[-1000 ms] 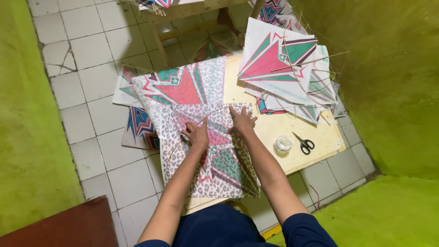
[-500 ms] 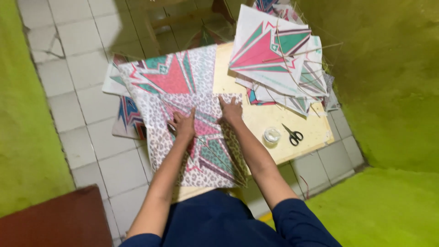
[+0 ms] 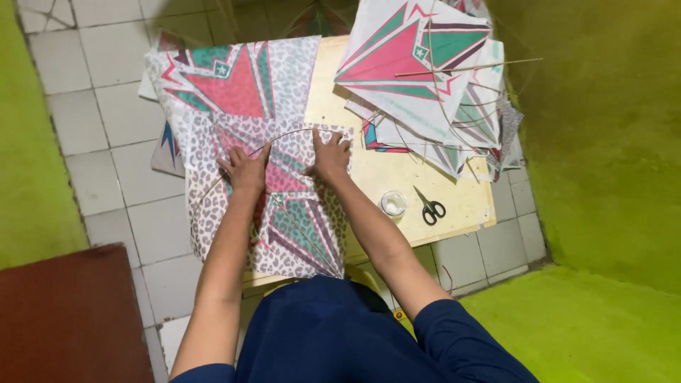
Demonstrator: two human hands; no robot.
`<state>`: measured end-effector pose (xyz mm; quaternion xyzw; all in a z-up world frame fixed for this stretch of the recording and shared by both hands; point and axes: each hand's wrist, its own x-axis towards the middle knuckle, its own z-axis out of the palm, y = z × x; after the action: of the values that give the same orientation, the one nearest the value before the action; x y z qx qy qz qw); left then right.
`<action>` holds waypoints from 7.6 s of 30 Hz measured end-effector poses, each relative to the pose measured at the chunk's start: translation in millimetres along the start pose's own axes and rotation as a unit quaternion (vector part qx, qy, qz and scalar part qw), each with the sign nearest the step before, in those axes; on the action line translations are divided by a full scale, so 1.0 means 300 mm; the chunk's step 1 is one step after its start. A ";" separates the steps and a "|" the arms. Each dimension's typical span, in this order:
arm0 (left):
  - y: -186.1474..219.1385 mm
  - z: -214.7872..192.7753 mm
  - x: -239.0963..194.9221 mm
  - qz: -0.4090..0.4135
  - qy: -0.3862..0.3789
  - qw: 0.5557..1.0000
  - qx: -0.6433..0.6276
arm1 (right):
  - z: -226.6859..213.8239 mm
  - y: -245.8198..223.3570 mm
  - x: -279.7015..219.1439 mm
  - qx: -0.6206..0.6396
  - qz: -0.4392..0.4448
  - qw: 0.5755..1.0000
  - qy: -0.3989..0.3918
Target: A person is assembling a kite by applying glue to the wooden frame and folding the patterned paper edges over to secure them.
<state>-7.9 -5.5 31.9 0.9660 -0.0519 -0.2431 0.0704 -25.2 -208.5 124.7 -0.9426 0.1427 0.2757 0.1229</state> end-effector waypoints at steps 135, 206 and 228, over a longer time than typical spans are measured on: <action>0.017 -0.048 -0.038 0.011 -0.069 0.997 0.019 | 0.037 -0.020 -0.017 0.051 0.109 0.993 0.021; 0.016 -0.019 -0.009 0.008 -0.079 0.997 0.016 | 0.095 -0.024 -0.016 0.018 0.137 0.989 0.056; 0.017 -0.074 -0.057 0.007 -0.089 0.996 -0.027 | 0.013 -0.037 -0.019 -0.014 0.032 0.999 0.011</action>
<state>-12.5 -5.8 59.9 0.9380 -0.0582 -0.3288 0.0934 -27.9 -195.8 126.6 -0.9422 0.1705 0.2708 0.0994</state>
